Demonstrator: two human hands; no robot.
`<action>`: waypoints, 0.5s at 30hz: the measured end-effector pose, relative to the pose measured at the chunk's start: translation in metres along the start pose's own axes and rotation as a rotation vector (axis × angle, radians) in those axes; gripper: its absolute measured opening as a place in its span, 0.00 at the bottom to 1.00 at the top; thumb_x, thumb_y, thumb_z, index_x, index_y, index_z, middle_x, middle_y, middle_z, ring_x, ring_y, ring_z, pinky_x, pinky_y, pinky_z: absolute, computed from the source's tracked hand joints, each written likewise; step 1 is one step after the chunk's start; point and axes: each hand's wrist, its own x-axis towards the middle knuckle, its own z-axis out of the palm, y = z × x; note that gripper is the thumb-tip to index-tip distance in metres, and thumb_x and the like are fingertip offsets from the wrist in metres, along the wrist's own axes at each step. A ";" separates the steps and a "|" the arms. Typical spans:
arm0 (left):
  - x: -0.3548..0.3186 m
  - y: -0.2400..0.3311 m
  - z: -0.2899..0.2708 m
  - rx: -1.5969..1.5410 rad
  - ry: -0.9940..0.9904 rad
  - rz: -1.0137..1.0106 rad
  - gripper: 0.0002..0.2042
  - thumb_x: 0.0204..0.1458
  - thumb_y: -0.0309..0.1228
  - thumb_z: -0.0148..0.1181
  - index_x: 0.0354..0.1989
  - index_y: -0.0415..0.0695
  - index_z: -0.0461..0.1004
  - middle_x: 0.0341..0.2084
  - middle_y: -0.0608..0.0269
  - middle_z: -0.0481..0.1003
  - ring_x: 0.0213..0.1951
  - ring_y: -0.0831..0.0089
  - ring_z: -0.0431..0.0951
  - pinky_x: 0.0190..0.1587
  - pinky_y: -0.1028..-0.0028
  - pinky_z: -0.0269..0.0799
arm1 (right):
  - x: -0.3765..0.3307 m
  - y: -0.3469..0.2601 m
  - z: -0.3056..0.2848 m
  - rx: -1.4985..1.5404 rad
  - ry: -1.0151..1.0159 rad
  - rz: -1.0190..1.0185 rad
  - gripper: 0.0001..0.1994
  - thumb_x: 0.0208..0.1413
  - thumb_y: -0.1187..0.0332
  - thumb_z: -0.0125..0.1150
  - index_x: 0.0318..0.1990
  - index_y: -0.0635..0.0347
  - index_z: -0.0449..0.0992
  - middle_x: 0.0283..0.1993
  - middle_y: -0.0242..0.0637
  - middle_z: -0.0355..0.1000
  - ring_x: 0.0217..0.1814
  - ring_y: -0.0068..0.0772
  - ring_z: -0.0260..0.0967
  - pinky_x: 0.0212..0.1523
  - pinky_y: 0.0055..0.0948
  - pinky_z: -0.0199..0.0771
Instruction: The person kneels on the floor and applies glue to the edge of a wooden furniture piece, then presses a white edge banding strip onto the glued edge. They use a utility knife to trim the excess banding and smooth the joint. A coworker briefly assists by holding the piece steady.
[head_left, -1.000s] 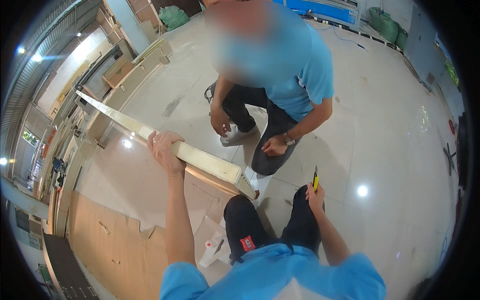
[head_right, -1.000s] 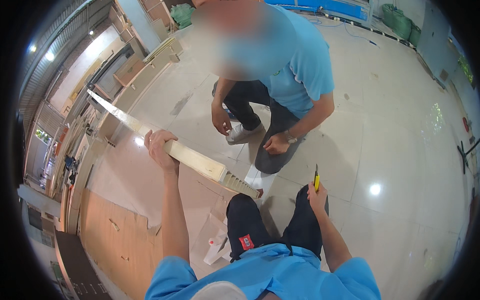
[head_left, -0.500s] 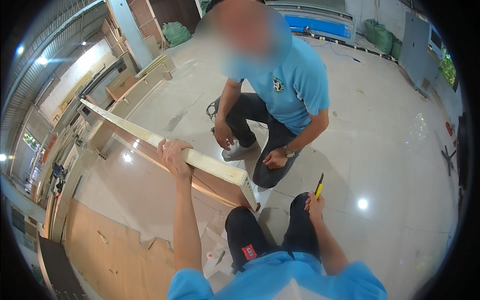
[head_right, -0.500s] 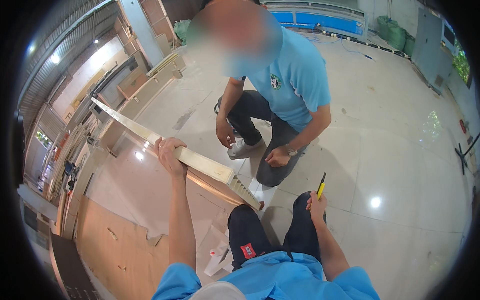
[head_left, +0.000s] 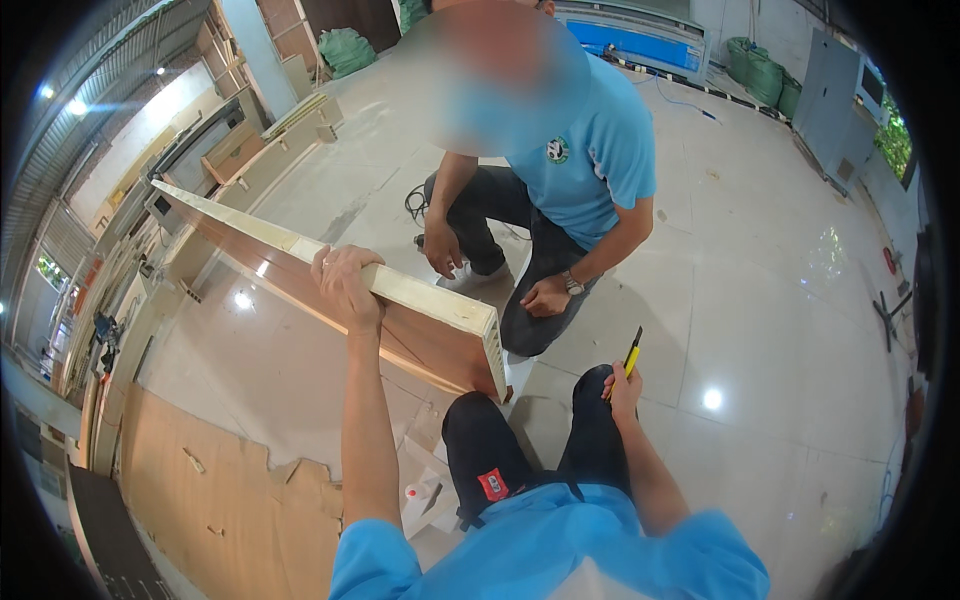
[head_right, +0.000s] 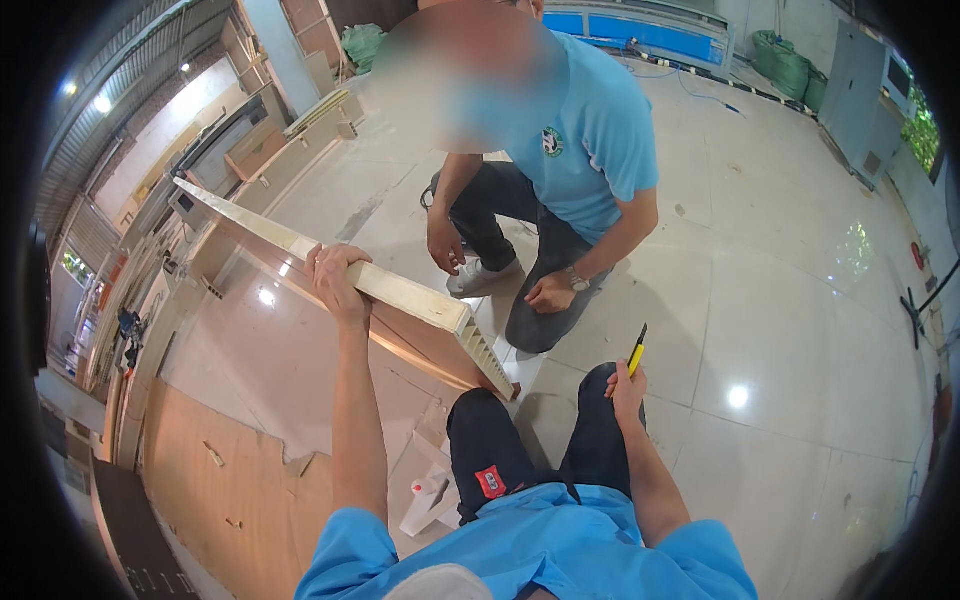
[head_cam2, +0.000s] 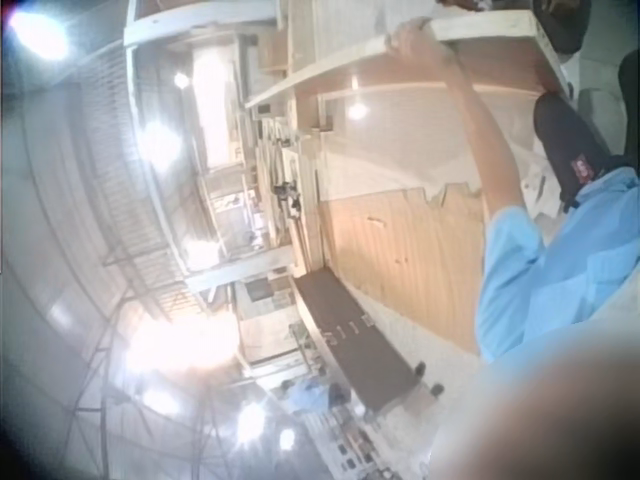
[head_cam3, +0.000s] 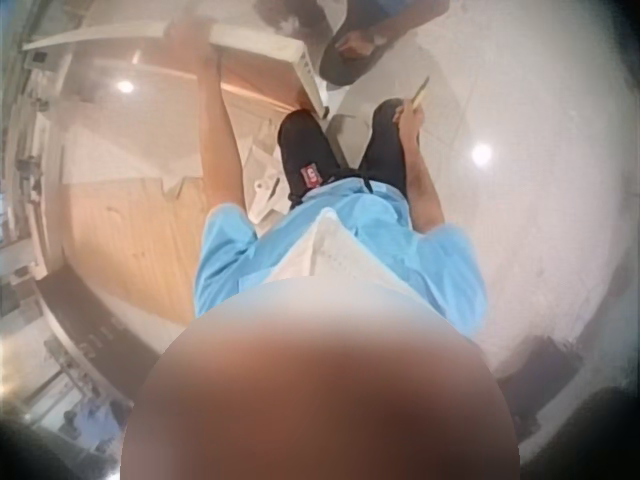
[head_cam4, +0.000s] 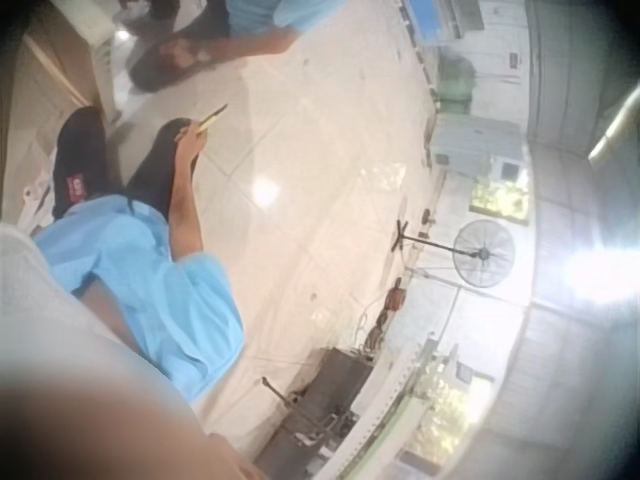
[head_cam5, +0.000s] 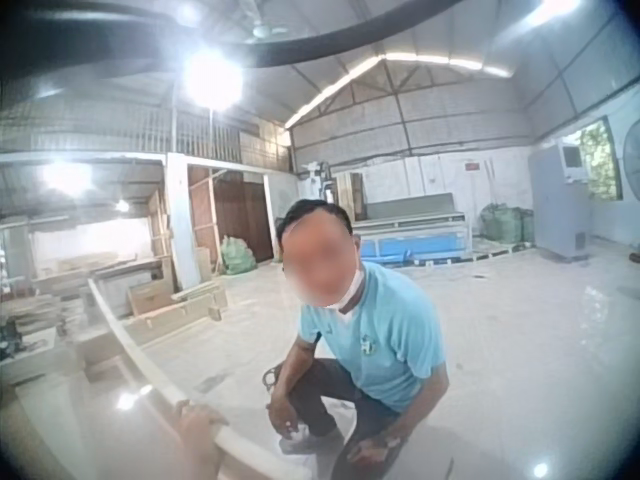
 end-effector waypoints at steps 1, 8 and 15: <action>0.000 0.001 0.000 -0.015 -0.003 -0.007 0.27 0.70 0.37 0.32 0.22 0.46 0.76 0.24 0.62 0.77 0.38 0.61 0.78 0.68 0.55 0.57 | 0.000 -0.001 0.000 0.005 0.001 -0.002 0.14 0.71 0.58 0.58 0.40 0.61 0.73 0.21 0.33 0.70 0.14 0.22 0.65 0.15 0.25 0.68; 0.000 0.003 0.000 -0.011 0.001 -0.006 0.28 0.70 0.38 0.30 0.21 0.46 0.76 0.23 0.62 0.77 0.38 0.61 0.78 0.69 0.55 0.55 | 0.000 -0.003 0.000 -0.026 -0.007 0.008 0.13 0.71 0.58 0.58 0.40 0.59 0.72 0.21 0.32 0.69 0.13 0.23 0.65 0.14 0.25 0.68; 0.000 0.003 -0.001 -0.014 0.003 -0.008 0.27 0.69 0.37 0.32 0.22 0.45 0.77 0.24 0.61 0.77 0.39 0.60 0.78 0.68 0.55 0.56 | 0.000 -0.003 -0.002 -0.003 0.005 0.006 0.13 0.71 0.58 0.59 0.41 0.60 0.71 0.21 0.33 0.70 0.13 0.23 0.65 0.13 0.25 0.68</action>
